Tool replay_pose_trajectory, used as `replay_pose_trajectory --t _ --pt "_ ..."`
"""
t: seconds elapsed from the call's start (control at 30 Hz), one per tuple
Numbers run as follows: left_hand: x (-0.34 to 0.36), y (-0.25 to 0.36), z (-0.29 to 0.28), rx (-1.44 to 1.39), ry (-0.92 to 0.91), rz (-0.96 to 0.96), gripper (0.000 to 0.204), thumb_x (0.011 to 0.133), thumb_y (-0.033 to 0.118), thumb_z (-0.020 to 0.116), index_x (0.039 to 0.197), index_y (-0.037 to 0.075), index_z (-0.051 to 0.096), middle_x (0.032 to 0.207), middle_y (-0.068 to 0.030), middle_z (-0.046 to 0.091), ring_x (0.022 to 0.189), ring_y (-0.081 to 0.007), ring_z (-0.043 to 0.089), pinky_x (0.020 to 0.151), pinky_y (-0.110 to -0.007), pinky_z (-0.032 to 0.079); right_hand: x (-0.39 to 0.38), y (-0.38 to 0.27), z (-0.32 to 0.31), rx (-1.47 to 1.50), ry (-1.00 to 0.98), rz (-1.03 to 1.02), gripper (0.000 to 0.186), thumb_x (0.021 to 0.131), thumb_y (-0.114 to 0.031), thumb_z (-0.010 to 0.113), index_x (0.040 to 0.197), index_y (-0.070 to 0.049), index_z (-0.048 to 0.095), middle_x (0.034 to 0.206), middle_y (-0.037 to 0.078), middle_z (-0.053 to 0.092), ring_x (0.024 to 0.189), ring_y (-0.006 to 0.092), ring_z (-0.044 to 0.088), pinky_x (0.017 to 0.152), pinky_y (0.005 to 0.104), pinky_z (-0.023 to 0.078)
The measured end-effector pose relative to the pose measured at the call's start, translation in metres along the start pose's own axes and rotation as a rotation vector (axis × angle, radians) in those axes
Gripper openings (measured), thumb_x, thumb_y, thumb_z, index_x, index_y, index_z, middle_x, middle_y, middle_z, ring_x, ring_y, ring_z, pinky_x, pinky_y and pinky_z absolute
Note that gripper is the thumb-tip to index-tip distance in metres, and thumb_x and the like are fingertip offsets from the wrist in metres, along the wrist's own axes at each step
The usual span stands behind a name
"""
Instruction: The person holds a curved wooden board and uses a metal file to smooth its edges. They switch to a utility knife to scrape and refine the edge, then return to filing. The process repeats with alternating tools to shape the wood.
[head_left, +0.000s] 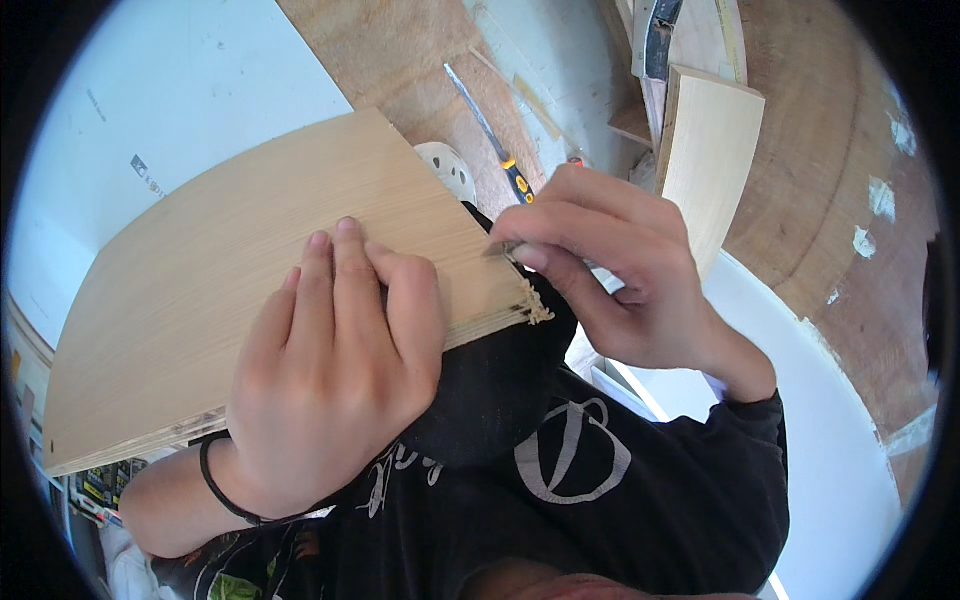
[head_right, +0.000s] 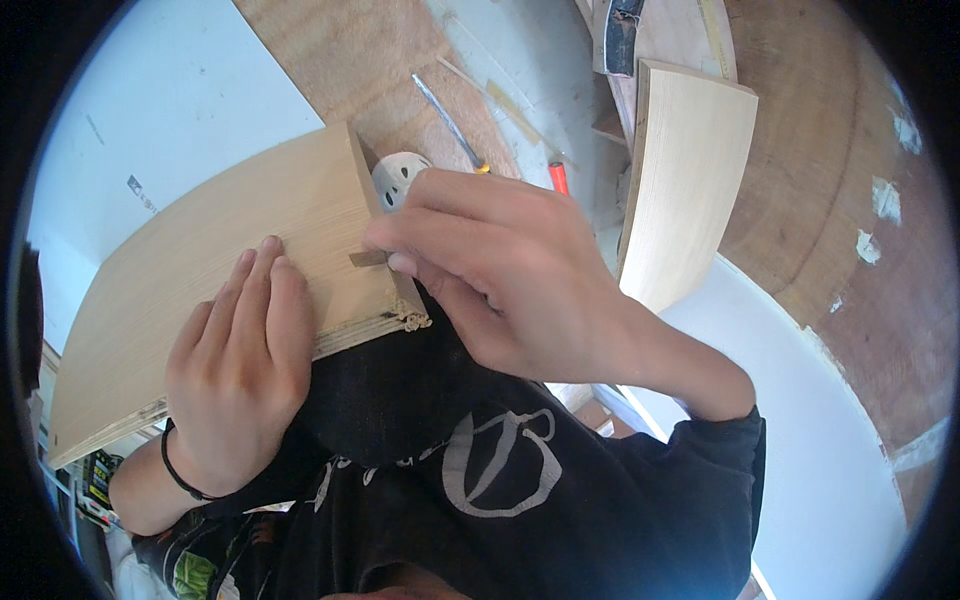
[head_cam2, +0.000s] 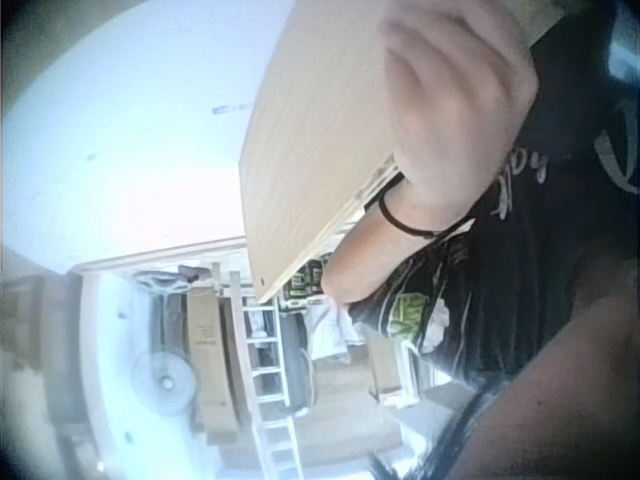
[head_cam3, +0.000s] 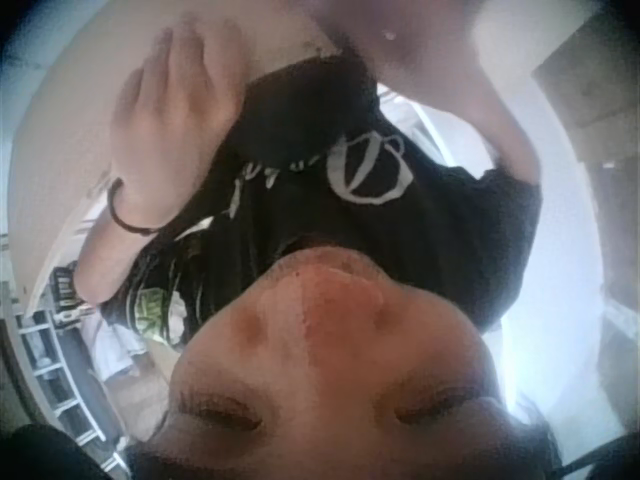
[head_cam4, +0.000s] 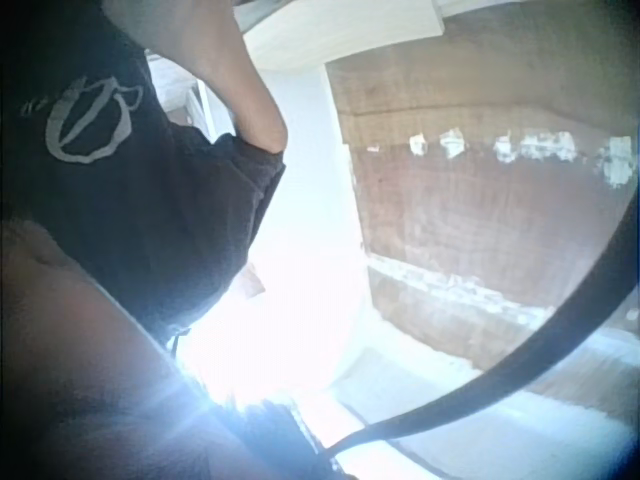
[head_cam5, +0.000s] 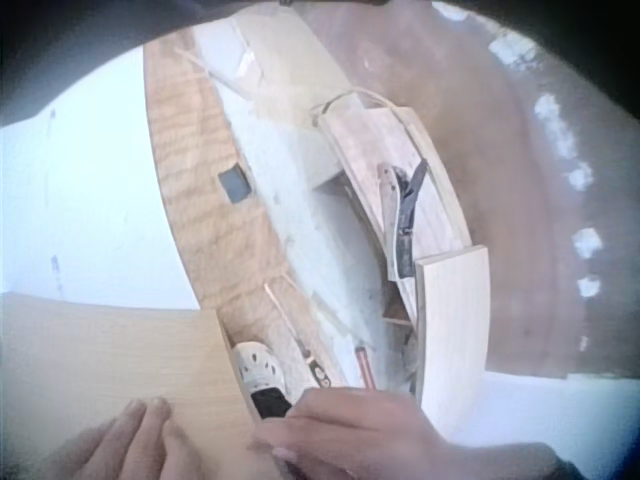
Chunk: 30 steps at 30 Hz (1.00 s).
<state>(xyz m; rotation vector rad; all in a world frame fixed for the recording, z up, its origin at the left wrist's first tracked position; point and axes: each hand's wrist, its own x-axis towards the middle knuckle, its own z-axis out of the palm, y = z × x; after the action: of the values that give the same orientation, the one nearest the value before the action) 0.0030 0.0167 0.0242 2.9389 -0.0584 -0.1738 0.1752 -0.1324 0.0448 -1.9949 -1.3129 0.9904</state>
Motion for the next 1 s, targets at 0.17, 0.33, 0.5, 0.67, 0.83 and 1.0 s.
replay_pose_trajectory --t 0.17,0.33,0.5,0.67,0.83,1.0 --pt "0.002 -0.004 0.003 0.029 0.055 0.012 0.017 0.082 0.005 0.063 0.096 -0.003 0.058 0.102 -0.0198 0.071 0.094 -0.0270 0.073 0.068 -0.030 0.056 -0.009 -0.027 -0.017 -0.028 -0.035 -0.033 0.023 0.077 0.007 0.071 0.099 -0.001 0.072 0.078 0.010 0.064 0.069 0.0215 0.060 0.058 0.0305 0.045" --pt "0.003 -0.006 0.008 0.026 0.132 0.027 0.009 0.084 0.007 0.062 0.086 0.001 0.055 0.092 -0.0181 0.073 0.082 -0.0232 0.074 0.061 -0.027 0.056 -0.034 -0.017 -0.030 0.094 0.135 0.081 0.014 0.086 -0.005 0.068 0.099 -0.001 0.071 0.085 0.009 0.067 0.074 0.0173 0.063 0.065 0.0288 0.050" --pt "0.005 -0.002 -0.001 -0.082 0.081 -0.030 0.010 0.083 0.005 0.062 0.090 0.002 0.056 0.095 -0.0134 0.072 0.087 -0.0229 0.073 0.062 -0.031 0.055 -0.006 0.102 0.015 -0.147 0.209 0.249 0.020 0.092 -0.015 0.065 0.107 -0.002 0.069 0.092 0.013 0.067 0.081 0.0229 0.066 0.072 0.0335 0.052" --pt "0.010 -0.006 -0.019 -0.281 -0.148 -0.102 0.028 0.075 -0.002 0.064 0.102 0.001 0.057 0.113 -0.0127 0.068 0.106 -0.0259 0.067 0.078 -0.037 0.054 0.071 0.221 0.106 -0.224 0.148 0.234 0.022 0.091 -0.016 0.062 0.108 -0.005 0.070 0.091 0.021 0.067 0.092 0.0366 0.065 0.081 0.0455 0.051" --pt "0.021 -0.017 -0.034 -0.893 -0.174 -0.185 0.056 0.070 0.001 0.072 0.124 0.000 0.055 0.124 -0.0160 0.063 0.111 -0.0311 0.062 0.090 -0.039 0.049 0.125 0.249 0.140 -0.490 0.164 0.161 0.019 0.091 -0.017 0.060 0.103 -0.007 0.070 0.102 0.018 0.065 0.102 0.0349 0.063 0.084 0.0465 0.051" --pt "0.037 -0.023 -0.039 -1.081 -0.230 -0.155 0.063 0.074 0.019 0.081 0.128 -0.003 0.058 0.112 -0.0164 0.069 0.100 -0.0324 0.065 0.088 -0.043 0.047 0.112 0.238 0.137 -0.303 0.556 0.157 0.020 0.091 -0.016 0.062 0.109 -0.010 0.069 0.102 0.015 0.064 0.100 0.0300 0.064 0.082 0.0446 0.052"
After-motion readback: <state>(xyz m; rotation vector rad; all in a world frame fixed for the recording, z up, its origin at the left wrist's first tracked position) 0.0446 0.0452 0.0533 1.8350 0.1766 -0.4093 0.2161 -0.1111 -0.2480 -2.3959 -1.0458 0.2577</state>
